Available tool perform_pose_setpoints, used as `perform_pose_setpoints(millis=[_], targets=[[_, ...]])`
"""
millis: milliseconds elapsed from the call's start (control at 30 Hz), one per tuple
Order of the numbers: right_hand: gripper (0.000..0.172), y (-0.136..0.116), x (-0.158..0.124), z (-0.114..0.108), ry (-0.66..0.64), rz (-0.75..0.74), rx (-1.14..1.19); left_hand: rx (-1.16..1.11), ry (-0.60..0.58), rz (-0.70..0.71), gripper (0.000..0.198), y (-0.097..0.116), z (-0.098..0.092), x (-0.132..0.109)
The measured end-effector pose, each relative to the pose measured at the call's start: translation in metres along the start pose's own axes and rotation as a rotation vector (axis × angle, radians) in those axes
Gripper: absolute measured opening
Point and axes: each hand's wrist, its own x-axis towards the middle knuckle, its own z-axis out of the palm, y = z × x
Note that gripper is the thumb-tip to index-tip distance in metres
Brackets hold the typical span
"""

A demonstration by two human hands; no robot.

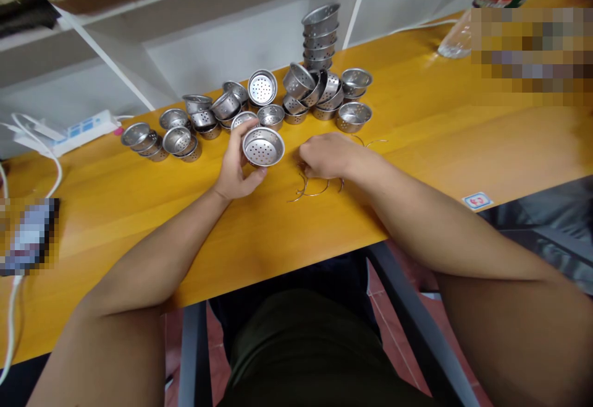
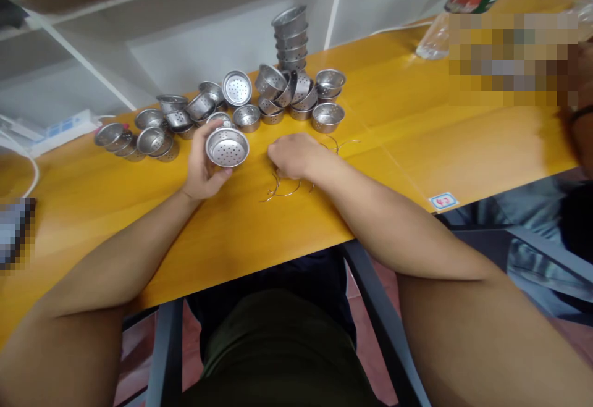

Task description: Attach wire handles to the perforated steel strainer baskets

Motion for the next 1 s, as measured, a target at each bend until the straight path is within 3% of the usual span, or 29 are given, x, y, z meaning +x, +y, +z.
perform_pose_setpoints(millis=[133,300,500,667,867,1000], targets=[[0.037,-0.009,-0.006,-0.011,-0.097,0.043,-0.118,-0.081,-0.013,-0.002,0.11,-0.006,-0.002,-0.002],[0.039,-0.007,-0.007,-0.01,-0.081,0.067,-0.084,-0.207,-0.022,-0.11,0.125,-0.018,0.004,-0.003],[0.036,0.011,-0.005,-0.009,0.117,0.084,0.132,-0.207,-0.013,-0.186,0.124,-0.013,0.016,-0.006],[0.03,0.023,-0.001,-0.005,0.351,0.088,0.413,-0.179,0.024,-0.193,0.125,-0.022,0.017,-0.005],[0.046,0.027,0.009,0.004,0.466,0.177,0.588,-0.24,0.049,-0.151,0.111,-0.031,0.016,-0.003],[0.054,0.017,0.005,0.001,0.558,0.191,0.703,-0.339,0.021,-0.197,0.117,-0.035,0.015,-0.006]])
